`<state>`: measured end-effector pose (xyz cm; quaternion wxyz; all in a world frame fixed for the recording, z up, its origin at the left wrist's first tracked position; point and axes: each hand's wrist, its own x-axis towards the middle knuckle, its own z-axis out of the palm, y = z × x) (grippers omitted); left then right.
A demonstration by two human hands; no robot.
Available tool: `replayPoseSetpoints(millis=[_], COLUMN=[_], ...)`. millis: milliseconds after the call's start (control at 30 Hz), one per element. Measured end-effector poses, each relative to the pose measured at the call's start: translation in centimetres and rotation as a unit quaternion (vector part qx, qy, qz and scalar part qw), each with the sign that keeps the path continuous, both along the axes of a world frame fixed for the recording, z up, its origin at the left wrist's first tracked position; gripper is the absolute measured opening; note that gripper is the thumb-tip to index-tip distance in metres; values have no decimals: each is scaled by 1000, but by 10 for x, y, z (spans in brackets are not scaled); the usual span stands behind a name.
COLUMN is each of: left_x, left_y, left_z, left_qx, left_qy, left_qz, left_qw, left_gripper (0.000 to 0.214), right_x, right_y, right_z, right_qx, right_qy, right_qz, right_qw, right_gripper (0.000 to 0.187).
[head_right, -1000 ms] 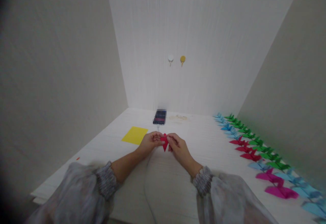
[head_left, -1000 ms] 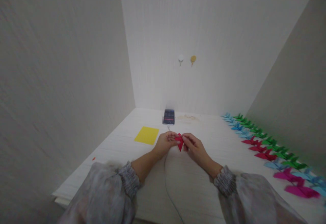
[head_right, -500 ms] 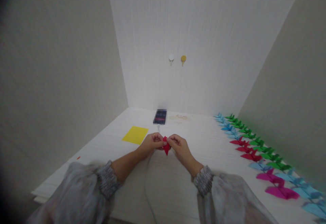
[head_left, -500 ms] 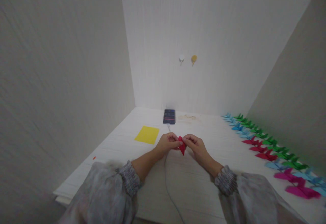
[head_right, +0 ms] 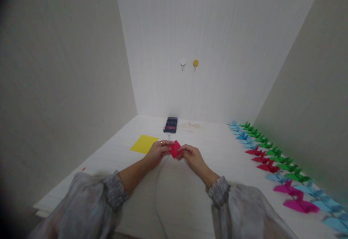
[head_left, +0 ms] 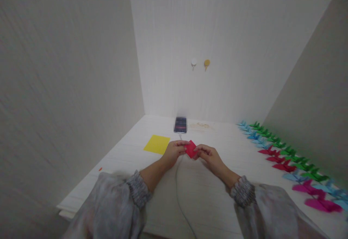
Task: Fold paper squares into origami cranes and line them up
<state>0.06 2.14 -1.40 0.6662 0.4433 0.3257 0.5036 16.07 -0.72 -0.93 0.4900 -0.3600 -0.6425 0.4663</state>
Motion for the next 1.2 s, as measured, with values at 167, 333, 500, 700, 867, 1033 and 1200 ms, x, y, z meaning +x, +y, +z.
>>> replayPoseSetpoints(millis=[167, 333, 500, 700, 867, 1033, 1200], left_x=[-1, 0, 1, 2, 1, 2, 2], left_y=[2, 1, -2, -5, -4, -2, -1], left_z=[-1, -2, 0, 3, 0, -2, 1], left_qx=[-7, -14, -17, 0, 19, 20, 70], left_qy=[6, 5, 39, 83, 80, 101, 253], left_qz=[3, -18, -48, -74, -92, -83, -29], left_qw=[1000, 1000, 998, 994, 992, 991, 964], left_gripper=[22, 22, 20, 21, 26, 22, 22], right_x=[11, 20, 18, 13, 11, 10, 8], right_y=[5, 7, 2, -5, -6, -7, -8], right_z=[-3, 2, 8, 11, 11, 13, 13], right_qx=[219, 435, 471, 432, 425, 407, 379], right_qy=[-163, -340, -420, -428, -430, -422, -403], right_qz=[-49, -91, -43, -35, -36, -33, -2], right_qw=[961, 829, 775, 793, 796, 809, 833], right_gripper=[13, 20, 22, 23, 23, 24, 23])
